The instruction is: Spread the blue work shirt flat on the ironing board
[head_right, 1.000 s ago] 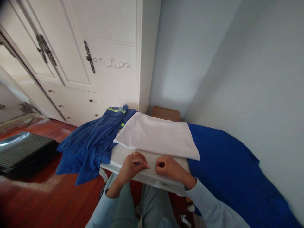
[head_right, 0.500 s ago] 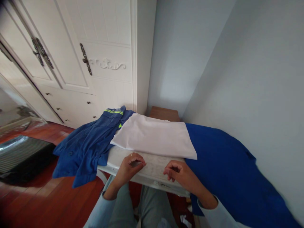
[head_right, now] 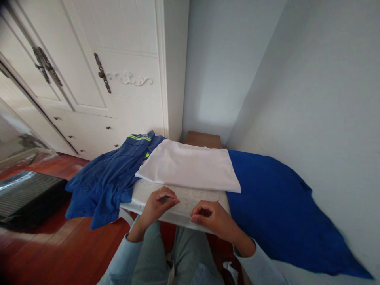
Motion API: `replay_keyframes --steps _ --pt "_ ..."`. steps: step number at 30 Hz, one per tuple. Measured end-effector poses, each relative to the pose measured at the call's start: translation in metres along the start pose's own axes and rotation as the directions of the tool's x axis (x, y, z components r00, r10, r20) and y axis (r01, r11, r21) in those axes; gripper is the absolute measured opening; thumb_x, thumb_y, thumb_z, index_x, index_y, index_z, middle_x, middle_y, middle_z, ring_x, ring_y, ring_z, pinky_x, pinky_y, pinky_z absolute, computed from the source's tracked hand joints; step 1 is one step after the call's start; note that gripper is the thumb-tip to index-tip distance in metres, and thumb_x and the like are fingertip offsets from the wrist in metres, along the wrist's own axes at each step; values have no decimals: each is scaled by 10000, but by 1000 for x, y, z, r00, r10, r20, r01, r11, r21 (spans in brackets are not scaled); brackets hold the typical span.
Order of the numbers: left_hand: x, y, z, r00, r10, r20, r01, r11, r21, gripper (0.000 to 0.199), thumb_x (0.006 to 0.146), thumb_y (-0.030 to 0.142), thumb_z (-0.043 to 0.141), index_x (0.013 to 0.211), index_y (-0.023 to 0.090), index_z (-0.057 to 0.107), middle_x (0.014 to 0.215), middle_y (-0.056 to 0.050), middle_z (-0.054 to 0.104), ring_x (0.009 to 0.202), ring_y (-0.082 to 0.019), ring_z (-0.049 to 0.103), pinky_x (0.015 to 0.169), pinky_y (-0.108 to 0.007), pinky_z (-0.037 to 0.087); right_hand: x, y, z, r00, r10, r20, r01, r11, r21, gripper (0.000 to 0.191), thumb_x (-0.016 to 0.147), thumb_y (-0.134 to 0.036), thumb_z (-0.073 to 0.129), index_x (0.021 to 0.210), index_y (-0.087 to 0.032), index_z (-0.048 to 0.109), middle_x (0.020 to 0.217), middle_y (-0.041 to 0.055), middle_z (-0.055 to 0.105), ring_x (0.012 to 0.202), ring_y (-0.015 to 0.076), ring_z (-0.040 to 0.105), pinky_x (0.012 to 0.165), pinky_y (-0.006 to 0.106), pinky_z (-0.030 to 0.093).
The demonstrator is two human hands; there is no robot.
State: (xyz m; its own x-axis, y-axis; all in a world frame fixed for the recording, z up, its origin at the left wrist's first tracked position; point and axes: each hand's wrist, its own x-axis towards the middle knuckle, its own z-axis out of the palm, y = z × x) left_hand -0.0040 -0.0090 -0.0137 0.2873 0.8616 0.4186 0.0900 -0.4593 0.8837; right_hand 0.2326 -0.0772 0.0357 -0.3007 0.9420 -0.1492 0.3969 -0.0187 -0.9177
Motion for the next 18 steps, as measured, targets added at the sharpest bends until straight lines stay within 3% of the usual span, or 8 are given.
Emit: replay_keyframes --steps 3,7,12,18 --pt "1 -1 1 999 32 -3 -32 999 -19 227 786 397 806 733 187 737 735 -43 711 728 -163 659 711 -275 503 15 -8 0 998 -63 -6 63 996 -60 433 864 -574 630 779 -161 729 787 66 724 738 188 633 686 287 465" --pt "2 -1 0 999 52 6 -52 998 -37 260 770 443 814 715 197 750 724 -41 714 721 -164 662 697 -273 509 35 -17 2 994 -111 -9 109 987 -121 312 857 -470 652 897 -175 745 838 40 734 750 174 630 688 269 458" --pt "1 0 -1 998 50 31 -49 998 -33 225 780 423 809 719 211 768 733 -43 722 734 -171 663 707 -284 512 48 -29 5 984 -158 88 172 966 -193 255 879 -362 608 910 -167 770 857 50 750 746 172 631 699 269 453" --pt "0 -1 0 998 50 28 -50 999 2 240 780 439 804 712 211 773 735 -47 717 731 -167 654 690 -277 500 54 -36 3 983 -82 165 117 970 -214 252 850 -347 619 883 -151 774 749 36 724 651 155 599 632 253 433"
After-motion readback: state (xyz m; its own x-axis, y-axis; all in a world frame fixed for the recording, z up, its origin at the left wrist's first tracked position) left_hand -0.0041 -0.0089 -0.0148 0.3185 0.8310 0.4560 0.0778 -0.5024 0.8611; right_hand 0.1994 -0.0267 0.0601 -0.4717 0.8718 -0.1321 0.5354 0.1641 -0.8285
